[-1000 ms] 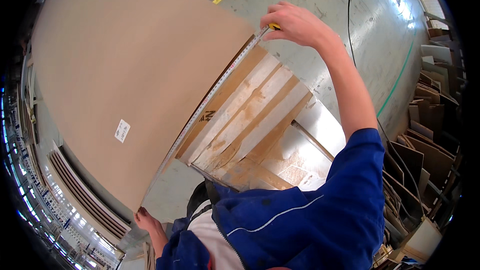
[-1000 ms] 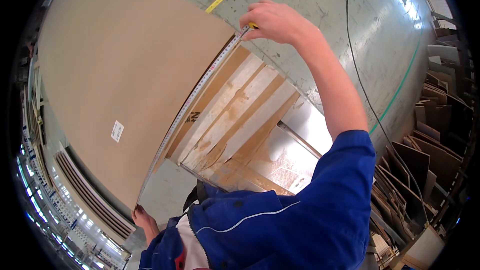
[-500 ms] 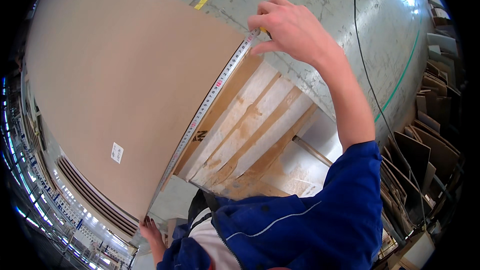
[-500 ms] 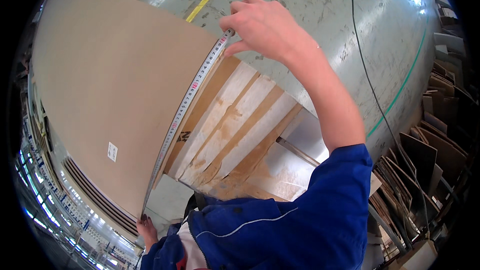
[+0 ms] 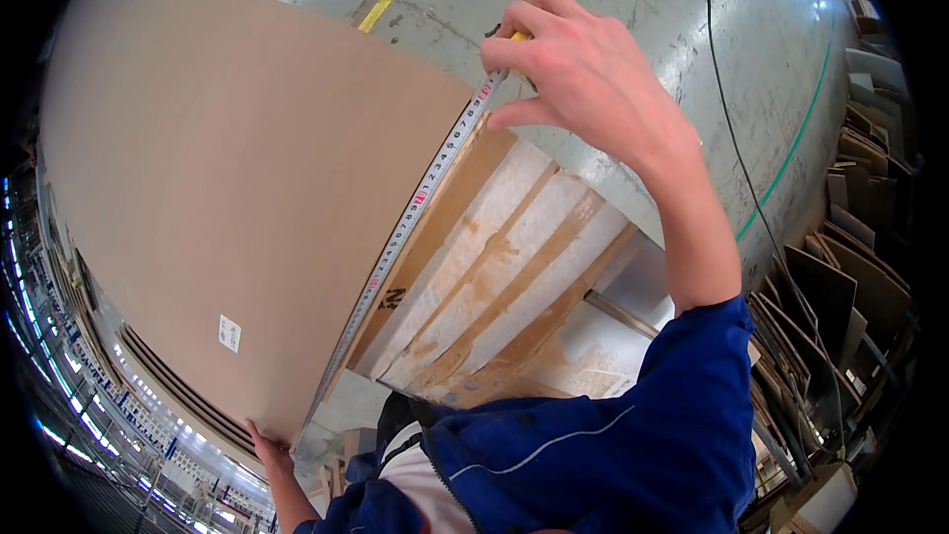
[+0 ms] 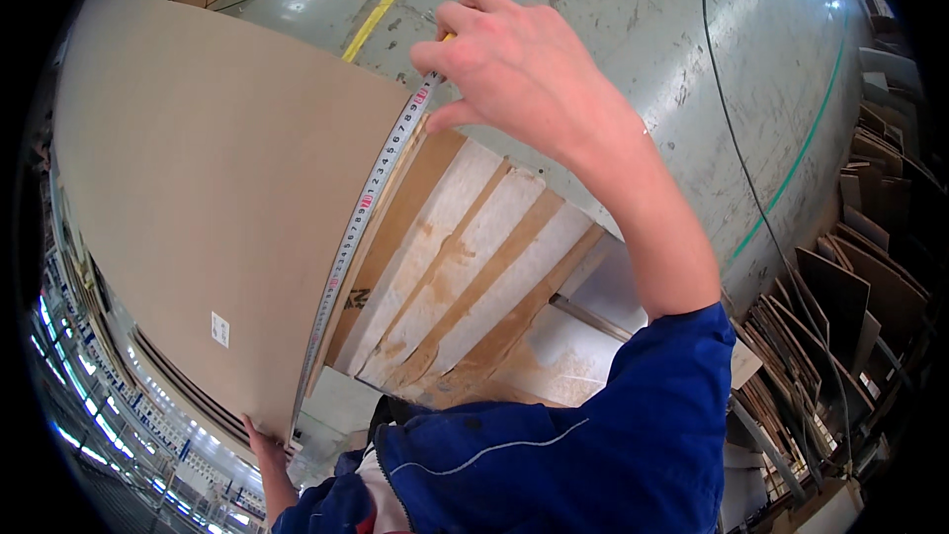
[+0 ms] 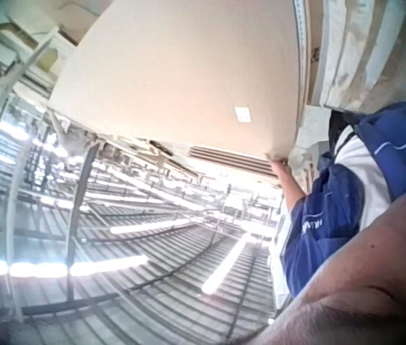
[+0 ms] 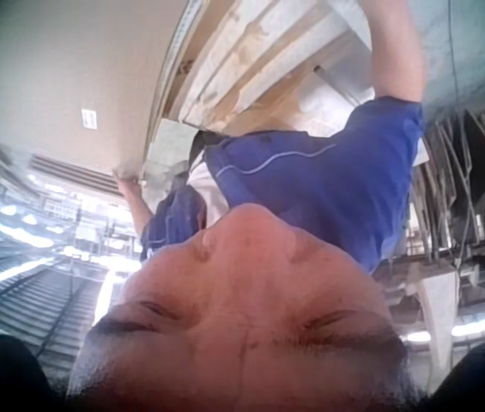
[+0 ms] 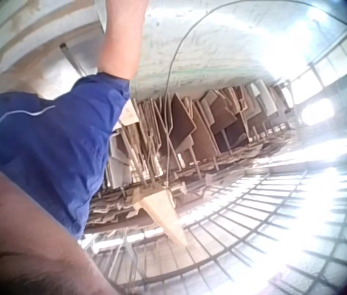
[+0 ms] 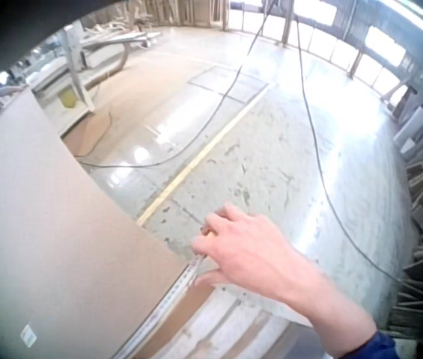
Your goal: The person measures a large sheet of plywood with a tape measure and marks it with a pencil. They then move the sheet to a cutting machine and, with the help of a colleague, position it for cutting. Finally, they carry the sheet to a stack of other wood pieces.
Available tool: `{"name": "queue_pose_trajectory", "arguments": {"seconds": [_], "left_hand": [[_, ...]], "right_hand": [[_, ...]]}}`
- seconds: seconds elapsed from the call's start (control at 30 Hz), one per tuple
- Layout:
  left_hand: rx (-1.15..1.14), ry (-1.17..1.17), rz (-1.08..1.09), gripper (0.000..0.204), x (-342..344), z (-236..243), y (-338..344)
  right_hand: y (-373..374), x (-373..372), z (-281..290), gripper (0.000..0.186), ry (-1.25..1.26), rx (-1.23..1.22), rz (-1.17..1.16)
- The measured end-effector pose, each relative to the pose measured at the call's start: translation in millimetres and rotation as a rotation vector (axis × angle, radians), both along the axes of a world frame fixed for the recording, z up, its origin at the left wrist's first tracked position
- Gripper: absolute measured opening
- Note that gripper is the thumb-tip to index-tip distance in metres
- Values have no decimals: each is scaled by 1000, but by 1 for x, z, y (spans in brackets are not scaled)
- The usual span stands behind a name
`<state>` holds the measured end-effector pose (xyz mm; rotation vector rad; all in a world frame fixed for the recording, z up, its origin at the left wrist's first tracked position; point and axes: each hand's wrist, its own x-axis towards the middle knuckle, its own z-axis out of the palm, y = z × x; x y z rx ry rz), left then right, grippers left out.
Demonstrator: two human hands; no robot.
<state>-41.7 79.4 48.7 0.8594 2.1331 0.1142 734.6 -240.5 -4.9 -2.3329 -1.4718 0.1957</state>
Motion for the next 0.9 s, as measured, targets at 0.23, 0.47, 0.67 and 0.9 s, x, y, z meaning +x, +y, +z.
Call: {"name": "queue_pose_trajectory", "arguments": {"seconds": [0.23, 0.47, 0.67, 0.9], "left_hand": [[-63, 6, -17, 94, -18, 2, 7], [-53, 37, -39, 94, -12, 1, 11], [684, 566, -827, 69, 89, -25, -5], [468, -85, -1792, 50, 402, -2, -143]], "right_hand": [[0, 2, -2, 37, -15, 12, 9], [-1, 2, -2, 39, 10, -26, -16], [2, 1, 0, 39, -5, -45, -25], [7, -2, 3, 42, -37, -39, -28]]}}
